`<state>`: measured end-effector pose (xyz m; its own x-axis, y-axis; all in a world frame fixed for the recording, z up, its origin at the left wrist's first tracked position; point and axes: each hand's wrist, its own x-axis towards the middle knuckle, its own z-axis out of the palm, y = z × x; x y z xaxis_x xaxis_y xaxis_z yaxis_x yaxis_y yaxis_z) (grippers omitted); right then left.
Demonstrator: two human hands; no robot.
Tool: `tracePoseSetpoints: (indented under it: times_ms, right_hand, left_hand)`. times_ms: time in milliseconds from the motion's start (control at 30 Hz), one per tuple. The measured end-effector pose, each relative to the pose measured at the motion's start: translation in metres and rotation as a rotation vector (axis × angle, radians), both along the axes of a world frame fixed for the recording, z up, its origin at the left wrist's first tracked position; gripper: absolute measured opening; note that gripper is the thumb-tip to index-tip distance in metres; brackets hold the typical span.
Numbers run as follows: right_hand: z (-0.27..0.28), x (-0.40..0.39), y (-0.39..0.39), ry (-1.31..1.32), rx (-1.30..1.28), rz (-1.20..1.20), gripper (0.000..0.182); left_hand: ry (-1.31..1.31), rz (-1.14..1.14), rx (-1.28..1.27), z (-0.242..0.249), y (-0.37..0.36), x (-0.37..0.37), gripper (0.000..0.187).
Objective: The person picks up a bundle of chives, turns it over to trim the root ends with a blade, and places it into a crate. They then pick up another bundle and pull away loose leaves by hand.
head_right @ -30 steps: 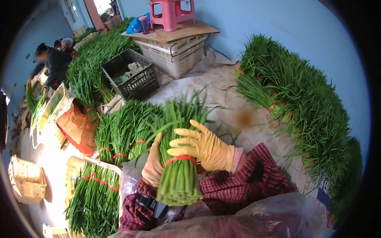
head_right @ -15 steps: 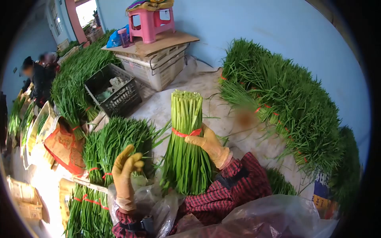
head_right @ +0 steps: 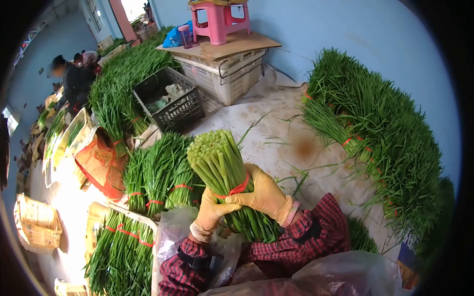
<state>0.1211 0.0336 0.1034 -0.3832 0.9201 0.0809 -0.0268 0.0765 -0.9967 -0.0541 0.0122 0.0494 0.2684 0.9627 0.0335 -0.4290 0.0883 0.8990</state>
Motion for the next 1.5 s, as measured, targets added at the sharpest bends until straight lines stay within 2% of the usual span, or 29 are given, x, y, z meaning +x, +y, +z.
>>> tracePoseSetpoints:
  times_ms: [233,300,367,400,433,467,533,567,600,667,700,733,767,800,833,900,933,1000,1067,1133,1200,1233,1300,1333,1367,1400,1433,1467,1500]
  right_hand:
    - [-0.001,0.001,0.005,0.053,0.006,0.035,0.083]
    - [0.003,0.004,0.012,-0.162,0.398,0.086,0.096]
    - [0.009,-0.013,0.005,-0.053,0.439,0.051,0.103]
    - [0.014,-0.018,0.002,0.051,0.489,0.025,0.11]
    - [0.018,-0.016,0.0,-0.144,0.549,0.032,0.117]
    - [0.013,-0.018,-0.002,-0.132,0.545,0.021,0.117]
    - [-0.004,-0.027,-0.007,-0.12,0.444,0.109,0.113]
    - [0.0,-0.029,-0.016,-0.149,0.416,0.206,0.111]
    - [-0.001,-0.029,-0.02,-0.138,0.402,0.196,0.111]
    - [-0.006,-0.027,-0.025,-0.19,0.163,0.336,0.107]
    - [-0.033,-0.025,-0.011,-0.147,0.316,0.252,0.097]
    - [-0.065,-0.019,0.017,-0.101,0.187,0.285,0.086]
    - [-0.086,-0.011,0.037,0.045,-0.191,0.264,0.077]
    - [-0.1,0.003,0.052,-0.114,-0.138,0.175,0.07]
    - [-0.118,0.013,0.062,-0.263,-0.154,0.07,0.051]
    - [-0.211,0.039,0.097,-0.981,0.695,0.399,0.035]
    - [-0.218,0.038,0.075,-0.898,0.082,0.095,0.02]
    - [-0.265,0.061,0.039,-1.085,-0.193,0.003,0.025]
    - [-0.295,0.075,0.016,-1.242,-0.283,0.036,0.032]
    - [-0.322,0.085,-0.005,-1.34,-0.36,0.1,0.039]
    - [-0.352,0.085,-0.037,-1.382,-0.414,0.166,0.046]
    - [-0.364,0.083,-0.044,-1.387,-0.425,0.176,0.046]
    - [-0.382,0.082,-0.052,-1.235,-0.565,-0.172,0.067]
    - [-0.385,0.08,-0.051,-1.239,-0.571,-0.166,0.067]
    - [-0.375,0.074,-0.047,-1.192,-0.533,-0.275,0.071]
    - [-0.366,0.067,-0.044,-1.142,-0.495,-0.384,0.076]
    - [-0.362,0.062,-0.038,-1.062,-0.525,-0.517,0.081]
    - [-0.365,0.061,-0.029,-1.059,-0.531,-0.513,0.081]
    - [-0.369,0.063,-0.02,-1.048,-0.597,-0.544,0.084]
  left_hand:
    - [0.05,0.076,0.111,0.015,-0.004,0.003,0.087]
    - [0.093,0.156,0.183,0.031,-0.006,-0.003,0.084]
    - [0.147,0.268,0.281,0.053,-0.005,-0.014,0.078]
    - [0.167,0.281,0.229,0.067,-0.006,-0.022,0.073]
    - [0.168,0.353,0.305,0.079,-0.005,-0.031,0.072]
    - [0.22,0.395,0.277,0.099,-0.007,-0.043,0.066]
    - [0.171,0.587,0.294,0.145,-0.019,-0.064,0.054]
    - [0.27,0.552,0.328,0.15,-0.016,-0.109,0.053]
    - [0.299,0.512,0.564,0.164,-0.015,-0.157,0.047]
    - [0.551,0.782,0.541,0.227,-0.049,-0.232,0.046]
    - [0.668,0.865,0.53,0.271,-0.069,-0.244,0.049]
    - [0.644,0.702,0.452,0.307,-0.09,-0.2,0.056]
    - [0.649,0.69,0.445,0.311,-0.097,-0.183,0.056]
    - [0.771,0.619,0.369,0.313,-0.109,-0.172,0.06]
    - [0.891,0.547,0.293,0.312,-0.122,-0.166,0.064]
    - [1.122,0.393,0.131,0.305,-0.143,-0.157,0.072]
    - [1.231,0.31,0.046,0.3,-0.145,-0.15,0.076]
    - [1.286,0.147,-0.175,0.252,-0.133,-0.137,0.086]
    - [1.303,-0.067,-0.213,0.195,-0.129,-0.14,0.086]
    - [1.213,-0.104,-0.277,0.141,-0.134,-0.144,0.091]
    - [0.898,-0.053,-0.461,0.109,-0.135,-0.136,0.098]
    - [0.982,-0.109,-0.406,0.101,-0.132,-0.138,0.102]
    - [0.977,-0.133,-0.403,0.102,-0.121,-0.137,0.103]
    - [0.98,-0.149,-0.382,0.102,-0.116,-0.134,0.104]
    - [0.843,-0.123,-0.426,0.096,-0.118,-0.134,0.106]
    - [0.898,-0.146,-0.388,0.09,-0.118,-0.139,0.118]
    - [1.122,-0.187,-0.184,0.098,-0.112,-0.136,0.122]
    - [1.337,-0.229,0.03,0.106,-0.107,-0.132,0.127]
    - [1.341,-0.232,0.023,0.103,-0.102,-0.127,0.127]
